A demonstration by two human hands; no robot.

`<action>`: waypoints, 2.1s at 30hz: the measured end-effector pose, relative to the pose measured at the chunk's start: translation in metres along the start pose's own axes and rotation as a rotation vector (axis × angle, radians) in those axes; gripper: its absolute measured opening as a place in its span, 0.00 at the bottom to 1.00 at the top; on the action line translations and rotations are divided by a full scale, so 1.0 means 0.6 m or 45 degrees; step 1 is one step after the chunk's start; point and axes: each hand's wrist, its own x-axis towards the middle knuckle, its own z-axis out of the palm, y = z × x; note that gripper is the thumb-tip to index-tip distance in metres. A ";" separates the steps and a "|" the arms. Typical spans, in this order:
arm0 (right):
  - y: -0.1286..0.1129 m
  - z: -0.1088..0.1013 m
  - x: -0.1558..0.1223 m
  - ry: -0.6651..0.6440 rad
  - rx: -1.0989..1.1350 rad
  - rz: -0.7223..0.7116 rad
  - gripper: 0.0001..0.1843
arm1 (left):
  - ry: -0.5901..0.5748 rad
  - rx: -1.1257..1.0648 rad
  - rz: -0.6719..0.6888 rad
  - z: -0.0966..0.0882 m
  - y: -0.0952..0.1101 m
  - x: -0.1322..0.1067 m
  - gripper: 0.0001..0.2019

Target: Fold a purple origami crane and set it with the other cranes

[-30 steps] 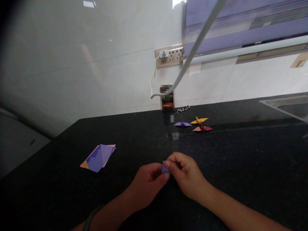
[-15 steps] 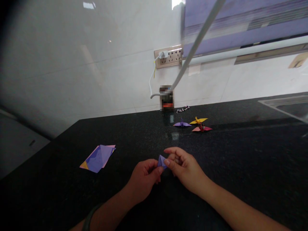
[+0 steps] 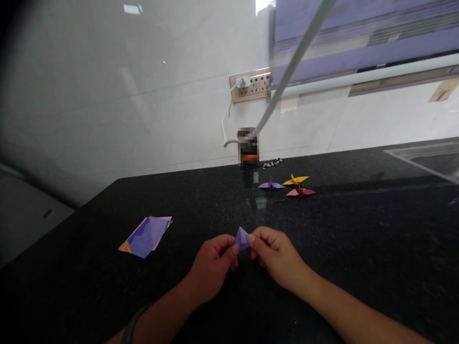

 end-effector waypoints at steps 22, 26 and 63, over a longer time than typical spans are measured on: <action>-0.005 -0.002 -0.002 0.100 -0.043 -0.075 0.12 | 0.006 0.072 0.012 -0.008 -0.008 0.003 0.14; -0.006 -0.004 -0.005 0.089 -0.172 -0.323 0.19 | 0.097 0.080 0.009 -0.016 -0.009 0.008 0.16; -0.011 0.010 -0.003 0.040 0.283 0.145 0.10 | 0.027 -0.598 -0.089 -0.005 -0.003 0.011 0.09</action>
